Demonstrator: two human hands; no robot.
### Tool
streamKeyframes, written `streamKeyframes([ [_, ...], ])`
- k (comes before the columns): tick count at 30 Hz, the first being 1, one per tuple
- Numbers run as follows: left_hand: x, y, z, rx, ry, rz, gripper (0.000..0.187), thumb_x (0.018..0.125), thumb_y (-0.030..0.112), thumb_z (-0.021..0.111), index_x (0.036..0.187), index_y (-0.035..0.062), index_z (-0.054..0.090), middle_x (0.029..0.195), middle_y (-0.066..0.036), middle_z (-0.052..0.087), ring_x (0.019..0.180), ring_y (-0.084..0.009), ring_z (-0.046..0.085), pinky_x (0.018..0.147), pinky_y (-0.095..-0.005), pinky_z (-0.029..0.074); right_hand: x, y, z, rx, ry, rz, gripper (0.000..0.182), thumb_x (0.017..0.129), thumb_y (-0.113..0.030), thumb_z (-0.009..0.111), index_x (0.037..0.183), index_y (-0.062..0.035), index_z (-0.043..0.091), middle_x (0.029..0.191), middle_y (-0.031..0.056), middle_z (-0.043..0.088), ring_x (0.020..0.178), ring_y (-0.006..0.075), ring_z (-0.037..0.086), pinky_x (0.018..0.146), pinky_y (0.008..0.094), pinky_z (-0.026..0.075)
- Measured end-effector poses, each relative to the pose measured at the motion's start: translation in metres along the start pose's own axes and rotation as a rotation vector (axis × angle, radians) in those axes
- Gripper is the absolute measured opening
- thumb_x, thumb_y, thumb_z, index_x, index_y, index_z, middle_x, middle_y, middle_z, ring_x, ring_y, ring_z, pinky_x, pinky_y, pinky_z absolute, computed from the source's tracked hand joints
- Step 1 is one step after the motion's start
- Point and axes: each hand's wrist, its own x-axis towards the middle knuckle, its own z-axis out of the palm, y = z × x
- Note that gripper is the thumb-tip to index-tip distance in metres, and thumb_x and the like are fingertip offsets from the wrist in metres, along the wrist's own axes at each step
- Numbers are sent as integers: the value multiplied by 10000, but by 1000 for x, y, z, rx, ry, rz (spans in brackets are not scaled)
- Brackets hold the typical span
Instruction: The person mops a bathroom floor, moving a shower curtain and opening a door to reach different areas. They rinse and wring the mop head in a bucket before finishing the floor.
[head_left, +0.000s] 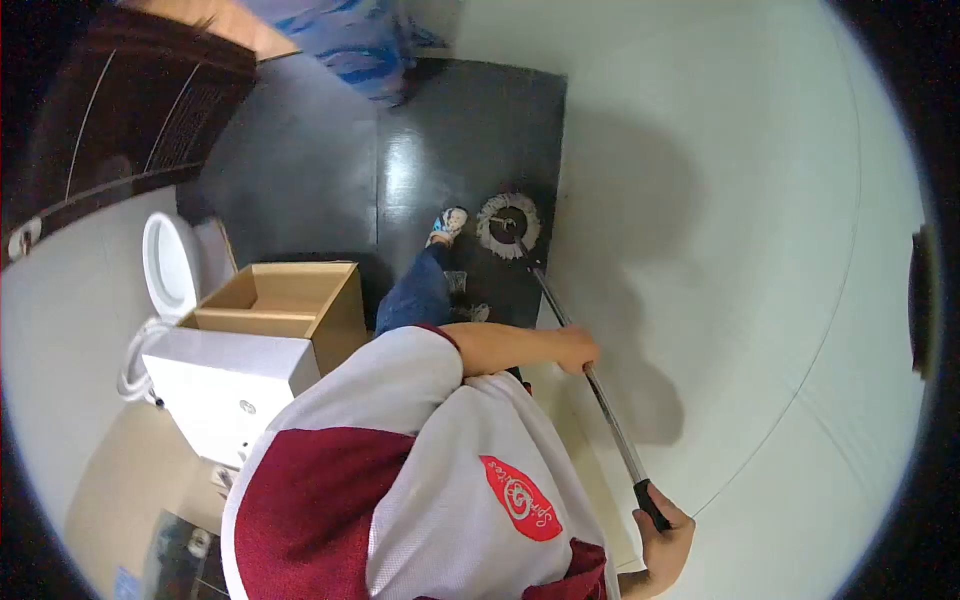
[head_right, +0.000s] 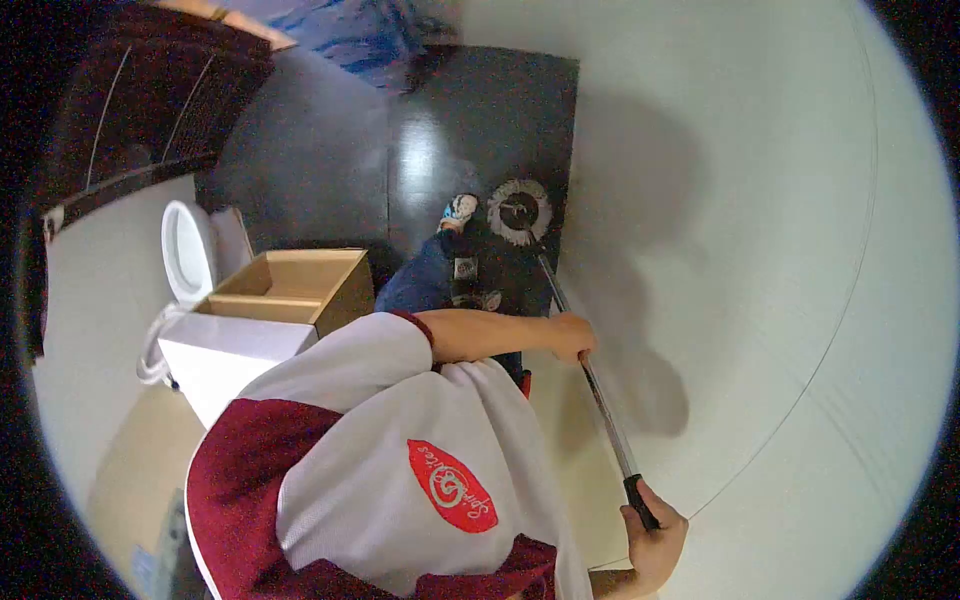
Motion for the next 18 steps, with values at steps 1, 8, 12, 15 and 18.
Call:
streamKeyframes([
  [1,-10,-3,-12,-26,26,-19,268,758,277,726,985,135,712,966,-119,704,981,-341,664,761,-499,525,8,-8,-4,-2,-12,-31,488,689,17,786,1171,-17,714,802,197,695,663,242,664,665,323,519],
  [8,-187,-120,-48,121,769,-372,169,752,212,685,874,110,627,959,-111,629,1029,-361,596,808,-502,527,123,-93,73,-187,-325,-538,470,761,-77,766,1223,-134,701,840,182,685,751,313,673,706,366,520],
  [12,-181,-128,-76,155,799,-402,160,749,212,690,877,131,638,982,-100,623,1026,-341,601,778,-494,541,121,-134,63,-419,-242,-483,415,803,-32,756,1212,-70,698,981,182,732,867,250,717,811,313,535],
  [15,-125,-103,-106,133,805,-278,172,753,234,703,884,132,658,1007,-103,636,1033,-345,611,784,-490,543,111,-142,20,-412,-97,-559,449,757,-72,774,1199,-133,716,867,200,706,747,328,684,714,368,528],
  [18,-74,-88,-141,-57,759,-283,212,775,278,724,890,112,661,978,-123,660,994,-367,626,768,-509,529,116,-166,-18,-446,-92,-571,437,736,-26,775,1165,-92,727,845,207,706,728,296,692,694,340,523],
])
